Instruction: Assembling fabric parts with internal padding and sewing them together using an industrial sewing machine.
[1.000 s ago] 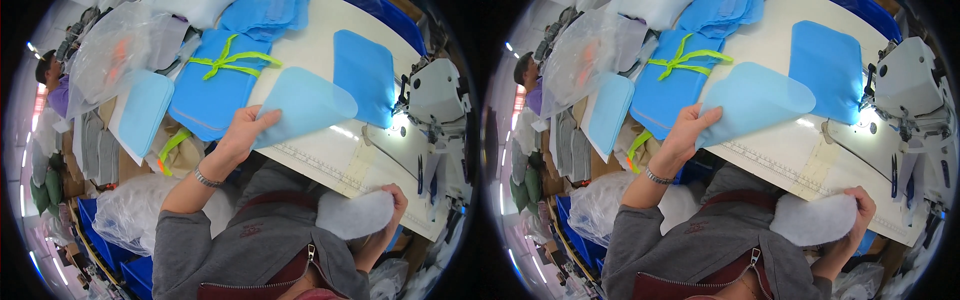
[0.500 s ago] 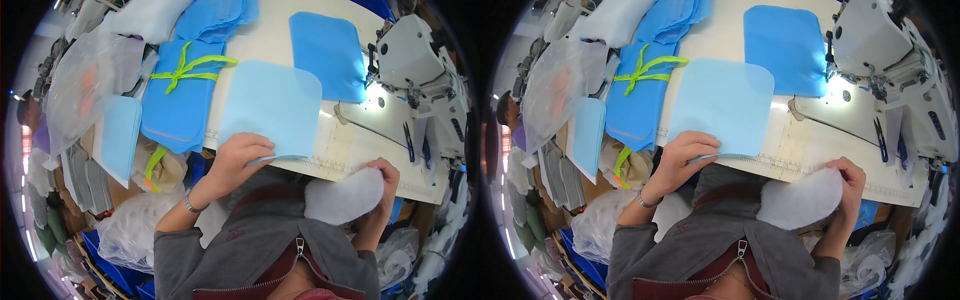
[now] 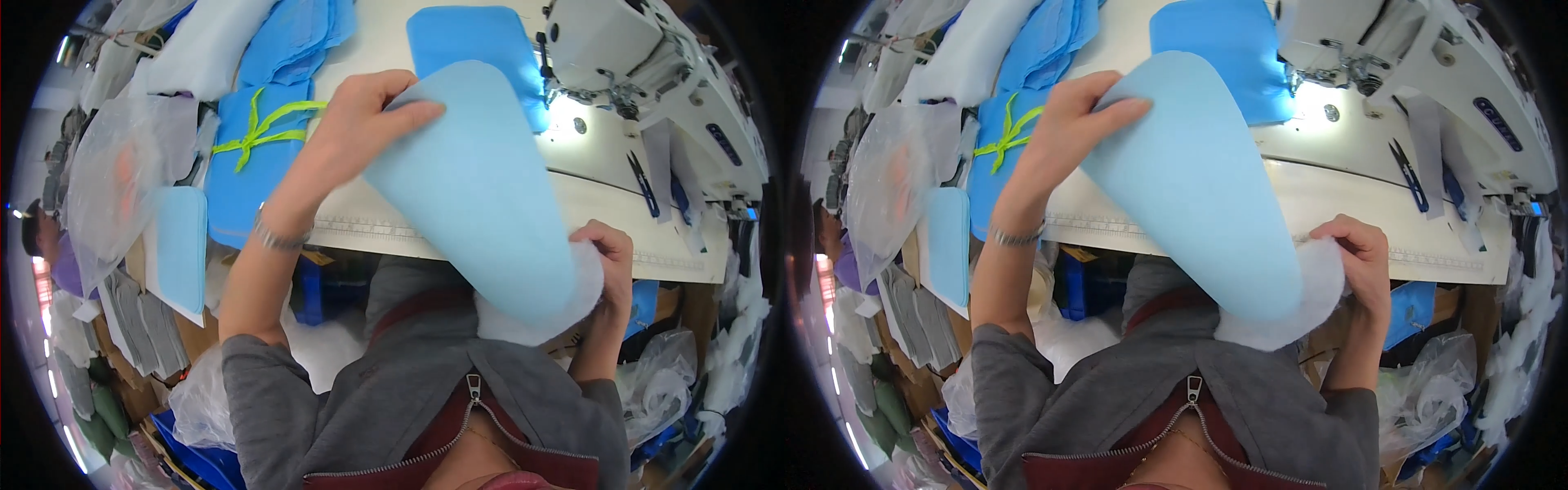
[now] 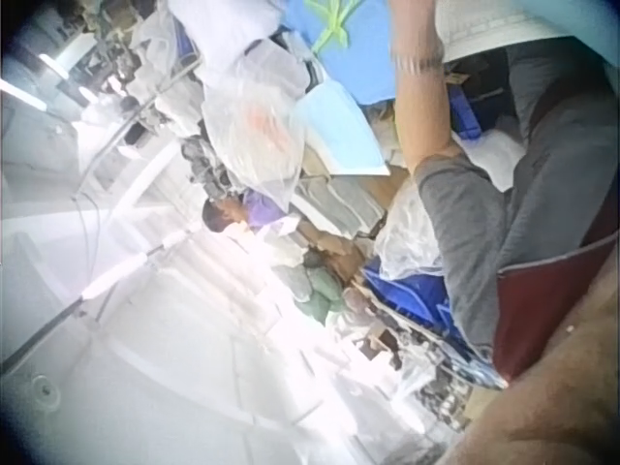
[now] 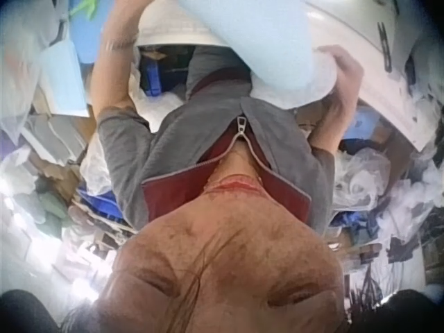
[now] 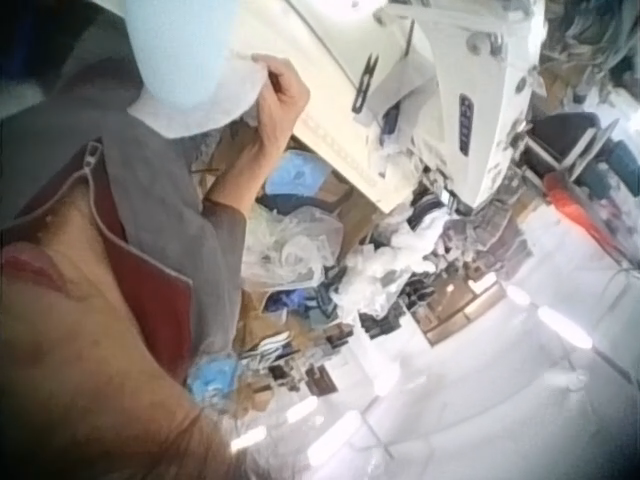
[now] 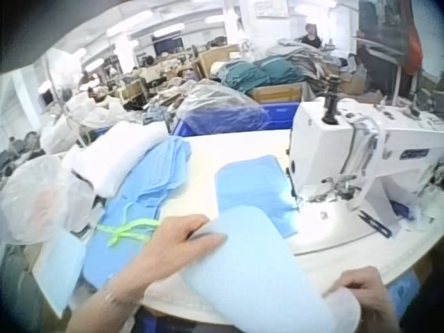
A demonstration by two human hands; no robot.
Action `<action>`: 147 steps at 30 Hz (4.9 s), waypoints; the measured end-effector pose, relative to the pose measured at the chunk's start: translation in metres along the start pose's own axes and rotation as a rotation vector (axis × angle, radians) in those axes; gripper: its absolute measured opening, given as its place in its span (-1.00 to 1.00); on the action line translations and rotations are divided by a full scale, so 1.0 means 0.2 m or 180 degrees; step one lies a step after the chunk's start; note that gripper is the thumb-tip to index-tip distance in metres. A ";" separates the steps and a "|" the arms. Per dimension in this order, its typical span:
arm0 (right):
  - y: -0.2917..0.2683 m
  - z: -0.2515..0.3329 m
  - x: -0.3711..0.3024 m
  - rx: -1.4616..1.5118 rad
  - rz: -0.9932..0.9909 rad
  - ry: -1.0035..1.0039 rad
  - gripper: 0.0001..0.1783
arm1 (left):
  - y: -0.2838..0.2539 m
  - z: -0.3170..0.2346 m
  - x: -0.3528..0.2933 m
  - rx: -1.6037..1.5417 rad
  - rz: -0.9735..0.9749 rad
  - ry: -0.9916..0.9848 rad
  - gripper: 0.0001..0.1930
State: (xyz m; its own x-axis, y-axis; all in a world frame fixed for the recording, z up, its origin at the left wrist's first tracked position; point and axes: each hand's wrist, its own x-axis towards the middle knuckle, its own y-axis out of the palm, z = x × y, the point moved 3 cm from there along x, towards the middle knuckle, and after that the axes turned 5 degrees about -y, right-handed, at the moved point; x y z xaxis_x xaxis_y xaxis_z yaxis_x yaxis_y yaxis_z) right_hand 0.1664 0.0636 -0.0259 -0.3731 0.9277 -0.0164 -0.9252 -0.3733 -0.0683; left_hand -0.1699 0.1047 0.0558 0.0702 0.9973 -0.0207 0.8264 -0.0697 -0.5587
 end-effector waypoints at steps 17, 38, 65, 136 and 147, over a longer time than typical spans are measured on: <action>0.06 0.13 0.02 -0.0361 0.1224 -0.0561 -0.85 | 0.27 0.13 0.40 0.1023 0.0680 0.0117 -0.65; 0.06 0.17 -0.08 -0.1225 0.1422 -0.0529 -0.84 | 0.62 -0.04 -0.39 0.1707 0.0517 0.2073 -0.53; 0.13 0.12 -0.08 -0.1532 0.0413 -0.0539 -0.82 | 0.53 0.06 -0.20 -0.1224 0.1066 -0.0594 -0.76; 0.01 -0.01 -0.04 -0.1304 -0.0408 -0.0258 -0.93 | -0.68 0.79 -1.43 0.2837 -0.2479 -0.1093 -0.64; 0.11 0.01 -0.03 -0.0698 -0.0026 -0.0095 -0.94 | -0.65 0.89 -1.42 0.2969 -0.2692 -0.1343 -0.59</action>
State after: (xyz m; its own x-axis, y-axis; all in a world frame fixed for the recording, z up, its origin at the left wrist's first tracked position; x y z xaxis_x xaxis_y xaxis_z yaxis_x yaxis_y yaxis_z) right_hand 0.1484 0.0509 -0.0245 -0.3706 0.9287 0.0145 -0.8921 -0.3516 -0.2838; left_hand -0.3972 -0.1659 -0.0126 -0.5902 0.6679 0.4533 -0.1730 0.4439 -0.8792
